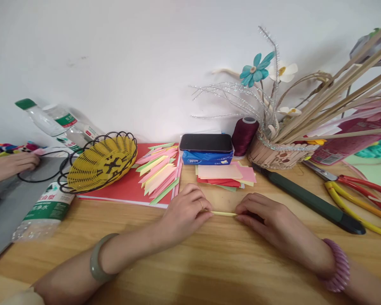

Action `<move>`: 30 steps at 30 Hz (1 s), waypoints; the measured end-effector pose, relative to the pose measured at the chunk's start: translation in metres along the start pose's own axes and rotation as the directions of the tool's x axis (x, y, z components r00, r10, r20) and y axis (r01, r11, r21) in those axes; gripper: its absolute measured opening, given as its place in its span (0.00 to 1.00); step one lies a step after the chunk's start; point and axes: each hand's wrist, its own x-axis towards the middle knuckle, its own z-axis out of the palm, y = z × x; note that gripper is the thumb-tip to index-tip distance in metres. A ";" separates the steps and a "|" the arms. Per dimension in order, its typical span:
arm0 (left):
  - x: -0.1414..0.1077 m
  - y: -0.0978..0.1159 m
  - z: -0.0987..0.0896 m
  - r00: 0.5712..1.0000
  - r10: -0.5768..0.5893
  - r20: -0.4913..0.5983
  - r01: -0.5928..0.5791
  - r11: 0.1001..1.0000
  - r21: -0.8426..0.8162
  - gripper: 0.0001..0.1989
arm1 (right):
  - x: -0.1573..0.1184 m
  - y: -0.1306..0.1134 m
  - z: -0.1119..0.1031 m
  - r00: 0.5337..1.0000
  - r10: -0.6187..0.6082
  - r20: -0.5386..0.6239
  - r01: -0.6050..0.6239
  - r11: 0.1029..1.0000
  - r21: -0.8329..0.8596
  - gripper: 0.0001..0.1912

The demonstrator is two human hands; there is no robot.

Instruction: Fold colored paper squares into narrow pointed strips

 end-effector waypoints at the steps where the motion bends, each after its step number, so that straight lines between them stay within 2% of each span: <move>1: 0.000 0.001 0.000 1.000 -0.008 -0.014 0.007 0.999 -0.049 0.05 | 0.000 0.000 -0.001 1.000 0.010 -0.002 -0.010 1.000 0.011 0.09; 4: -0.001 0.003 -0.002 0.997 -0.067 -0.035 0.060 0.981 -0.184 0.03 | 0.000 -0.001 -0.005 0.999 0.048 -0.012 -0.048 0.998 0.042 0.09; 8: -0.002 0.005 -0.005 0.992 -0.122 -0.039 0.110 0.965 -0.236 0.01 | -0.002 -0.001 -0.009 0.995 0.088 -0.047 -0.083 0.992 0.096 0.10; 14: -0.003 0.003 -0.003 0.974 -0.203 -0.099 0.155 0.919 -0.363 0.02 | -0.002 0.000 -0.011 0.987 0.036 -0.160 -0.019 0.994 0.106 0.06; 18: -0.004 0.002 -0.003 0.971 -0.186 -0.153 0.121 0.926 -0.358 0.02 | -0.001 -0.003 -0.011 0.985 0.027 -0.168 -0.008 0.994 0.112 0.08; 25: -0.005 0.004 -0.005 0.967 -0.192 -0.167 0.120 0.922 -0.367 0.04 | 0.000 -0.008 -0.012 0.990 0.051 -0.135 -0.023 0.979 0.201 0.10; 30: -0.004 0.006 -0.006 0.950 -0.288 -0.118 0.216 0.883 -0.416 0.07 | -0.002 -0.011 -0.015 0.991 -0.010 -0.130 0.035 0.981 0.193 0.10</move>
